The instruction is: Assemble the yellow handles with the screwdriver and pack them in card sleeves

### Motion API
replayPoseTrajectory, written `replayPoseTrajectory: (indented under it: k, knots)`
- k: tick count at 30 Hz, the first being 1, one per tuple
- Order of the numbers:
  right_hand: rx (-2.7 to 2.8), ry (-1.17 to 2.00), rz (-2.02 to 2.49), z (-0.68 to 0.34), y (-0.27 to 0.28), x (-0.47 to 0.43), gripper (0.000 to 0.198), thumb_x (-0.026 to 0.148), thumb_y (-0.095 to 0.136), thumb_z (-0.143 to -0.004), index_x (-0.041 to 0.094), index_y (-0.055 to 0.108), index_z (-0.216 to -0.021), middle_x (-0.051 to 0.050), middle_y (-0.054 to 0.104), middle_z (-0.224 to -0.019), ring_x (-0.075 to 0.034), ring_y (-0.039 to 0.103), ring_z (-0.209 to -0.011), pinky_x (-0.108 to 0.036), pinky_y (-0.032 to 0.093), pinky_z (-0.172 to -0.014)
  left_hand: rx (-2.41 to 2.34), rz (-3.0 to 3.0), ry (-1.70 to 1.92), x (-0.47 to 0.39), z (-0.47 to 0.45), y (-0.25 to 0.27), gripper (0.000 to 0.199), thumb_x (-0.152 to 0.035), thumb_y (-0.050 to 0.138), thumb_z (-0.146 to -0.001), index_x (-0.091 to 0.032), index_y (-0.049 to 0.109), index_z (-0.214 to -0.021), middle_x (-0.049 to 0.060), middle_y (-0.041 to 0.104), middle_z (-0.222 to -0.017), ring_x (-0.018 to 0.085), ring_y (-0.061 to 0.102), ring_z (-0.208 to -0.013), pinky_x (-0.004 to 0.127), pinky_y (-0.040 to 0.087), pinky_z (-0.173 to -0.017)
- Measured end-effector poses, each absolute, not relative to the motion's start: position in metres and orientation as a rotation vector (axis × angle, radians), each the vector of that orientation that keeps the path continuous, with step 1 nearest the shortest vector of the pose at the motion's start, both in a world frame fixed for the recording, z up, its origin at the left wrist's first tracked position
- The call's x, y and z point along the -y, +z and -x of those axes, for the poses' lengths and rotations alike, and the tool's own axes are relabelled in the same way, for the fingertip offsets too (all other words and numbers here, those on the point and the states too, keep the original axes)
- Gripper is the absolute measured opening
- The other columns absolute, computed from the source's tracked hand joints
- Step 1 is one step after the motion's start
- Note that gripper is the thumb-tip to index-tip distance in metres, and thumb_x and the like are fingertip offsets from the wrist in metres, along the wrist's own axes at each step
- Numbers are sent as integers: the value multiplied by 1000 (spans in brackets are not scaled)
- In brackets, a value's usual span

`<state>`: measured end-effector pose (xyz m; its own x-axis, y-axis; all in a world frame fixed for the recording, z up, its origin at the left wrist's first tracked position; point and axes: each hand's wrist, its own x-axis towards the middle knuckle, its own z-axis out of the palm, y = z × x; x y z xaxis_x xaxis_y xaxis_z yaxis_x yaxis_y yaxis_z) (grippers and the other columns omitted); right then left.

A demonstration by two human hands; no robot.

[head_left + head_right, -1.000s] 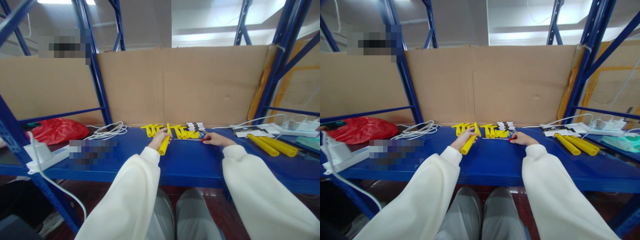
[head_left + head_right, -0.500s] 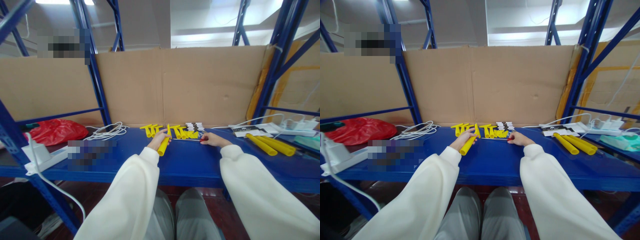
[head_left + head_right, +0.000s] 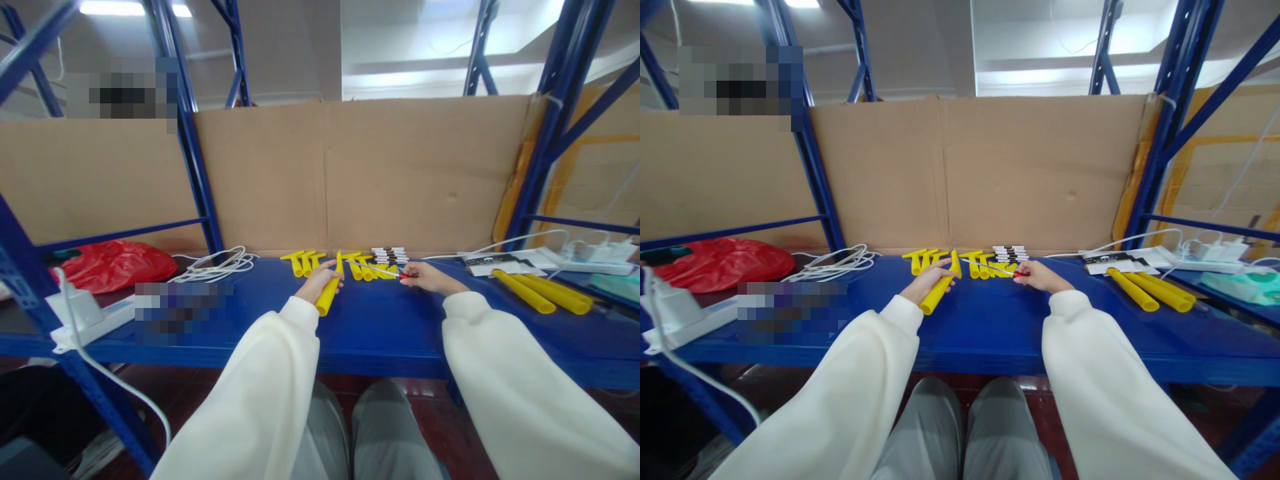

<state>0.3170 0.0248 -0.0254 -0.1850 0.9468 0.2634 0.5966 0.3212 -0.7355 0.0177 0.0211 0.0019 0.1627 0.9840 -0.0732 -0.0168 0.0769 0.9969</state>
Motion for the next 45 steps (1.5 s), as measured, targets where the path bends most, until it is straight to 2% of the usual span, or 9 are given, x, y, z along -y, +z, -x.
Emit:
replayPoseTrajectory:
  k: [11, 20, 31, 38, 45]
  knots:
    - [1885, 627, 1314, -321, -31, -32, 45, 55, 81, -56, 21, 54, -69, 2, 58, -61, -16, 55, -60, -31, 44, -61, -1111, -1215, 1037, -17, -18, 5, 69, 0, 52, -84, -18, 39, -151, 5, 65, -80, 10, 55, -46, 18, 41, -39]
    - [1900, 602, 1304, -318, -29, -30, 47, 58, 80, -55, 22, 52, -67, 3, 57, -59, -14, 53, -58, -29, 41, -58, -1111, -1221, 1035, -15, -18, 5, 71, 1, 52, -84, -18, 39, -151, 3, 63, -76, 10, 55, -47, 19, 41, -39]
    - [1892, 633, 1307, -316, -25, -26, 50, 59, 81, -51, 22, 51, -65, 3, 56, -57, -14, 53, -57, -30, 43, -59, -1121, -1222, 1032, -16, -18, 5, 73, -7, 60, -82, -19, 41, -151, 8, 71, -89, 10, 57, -47, 19, 42, -40]
    - [1886, 607, 1321, -317, -26, -26, 51, 61, 81, -51, 22, 51, -65, 3, 56, -59, -15, 53, -60, -31, 44, -61, -1126, -1233, 1024, -19, -18, 3, 73, -3, 53, -84, -20, 38, -153, 10, 69, -96, 9, 57, -51, 19, 45, -43]
    - [1896, 620, 1294, -314, -24, -24, 57, 66, 81, -46, 22, 50, -64, 3, 56, -60, -15, 53, -61, -32, 44, -63, -1111, -1221, 1054, -21, -17, 1, 71, -3, 54, -84, -20, 39, -152, 7, 66, -87, 11, 56, -51, 19, 44, -41]
